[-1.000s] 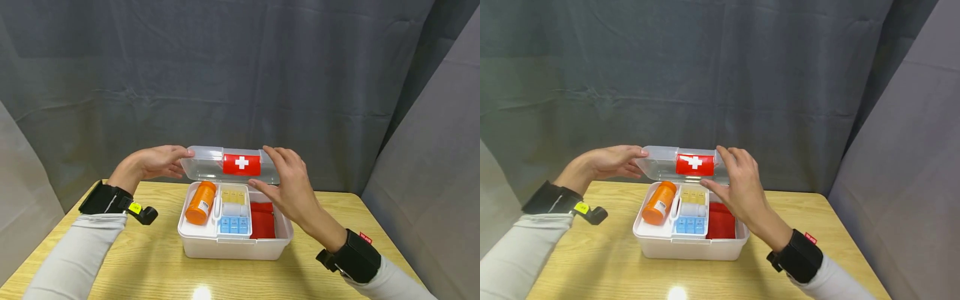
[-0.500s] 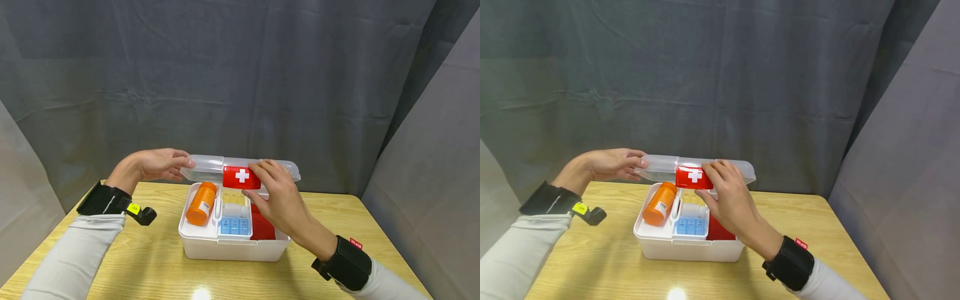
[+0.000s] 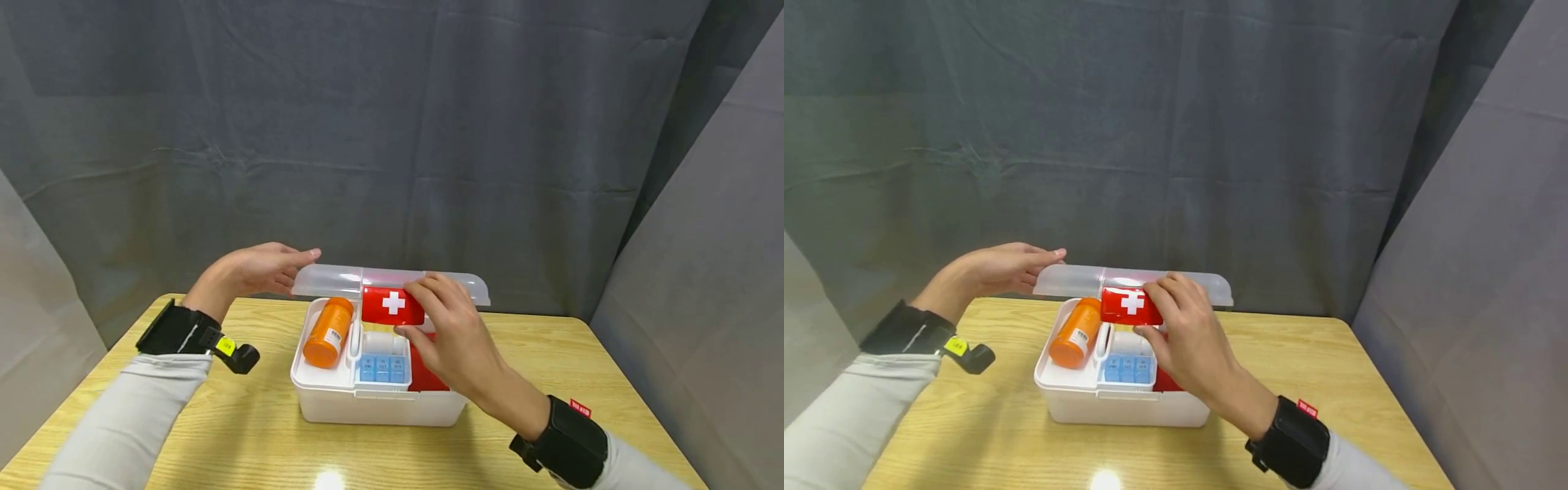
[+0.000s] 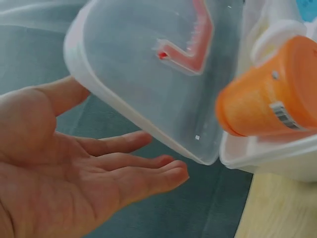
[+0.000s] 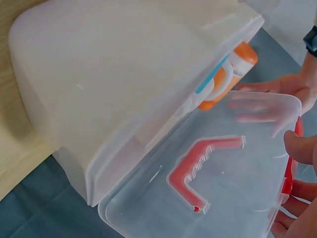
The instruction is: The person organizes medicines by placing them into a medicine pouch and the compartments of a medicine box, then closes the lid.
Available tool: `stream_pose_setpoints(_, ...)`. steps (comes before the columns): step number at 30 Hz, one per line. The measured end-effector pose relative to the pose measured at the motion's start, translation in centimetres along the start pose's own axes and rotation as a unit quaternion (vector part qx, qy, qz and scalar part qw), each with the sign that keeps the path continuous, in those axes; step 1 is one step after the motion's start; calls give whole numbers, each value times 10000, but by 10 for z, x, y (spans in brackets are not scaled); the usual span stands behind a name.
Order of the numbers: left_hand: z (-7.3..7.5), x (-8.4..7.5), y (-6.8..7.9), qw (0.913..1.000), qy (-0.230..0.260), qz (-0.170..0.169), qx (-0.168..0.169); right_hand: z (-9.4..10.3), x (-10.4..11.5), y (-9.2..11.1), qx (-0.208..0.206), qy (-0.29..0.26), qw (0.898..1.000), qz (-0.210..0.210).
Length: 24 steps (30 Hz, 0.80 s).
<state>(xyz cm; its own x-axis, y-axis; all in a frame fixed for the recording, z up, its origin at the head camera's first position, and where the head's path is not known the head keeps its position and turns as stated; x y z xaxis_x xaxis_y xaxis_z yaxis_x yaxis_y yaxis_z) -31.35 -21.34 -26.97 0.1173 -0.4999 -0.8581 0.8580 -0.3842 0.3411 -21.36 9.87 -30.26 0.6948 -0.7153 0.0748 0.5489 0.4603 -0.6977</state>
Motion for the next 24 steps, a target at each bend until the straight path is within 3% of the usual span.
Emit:
stream_pose_setpoints(6, -5, 11, -7, 9998, 49, 170, 33, -4, 7, 17, -7, -5, 9998, 188)
stream_pose_setpoints(14, -9, 12, -7, 9993, 309, 196, 85, -16, 12, 47, -627, 90, 9912, 1166)
stream_pose_setpoints(24, -18, 11, -6, 9985, -348, 422, -89, -36, 15, 74, -1024, 244, 9799, 1696)
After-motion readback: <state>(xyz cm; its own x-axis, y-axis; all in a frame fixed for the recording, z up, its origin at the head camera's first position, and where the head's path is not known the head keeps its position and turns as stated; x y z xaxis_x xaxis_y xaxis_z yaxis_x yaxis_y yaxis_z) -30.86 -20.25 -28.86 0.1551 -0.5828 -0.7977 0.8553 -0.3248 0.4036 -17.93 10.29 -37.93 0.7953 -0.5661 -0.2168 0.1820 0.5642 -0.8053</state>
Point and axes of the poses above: each hand's wrist, its own y-axis away from the middle knuckle, its own z-axis out of the back of the hand, x = y × z, the point moved 1 cm from there along -y, towards the middle knuckle, and after that the axes turned 3 degrees about y, right-handed, at the moved point
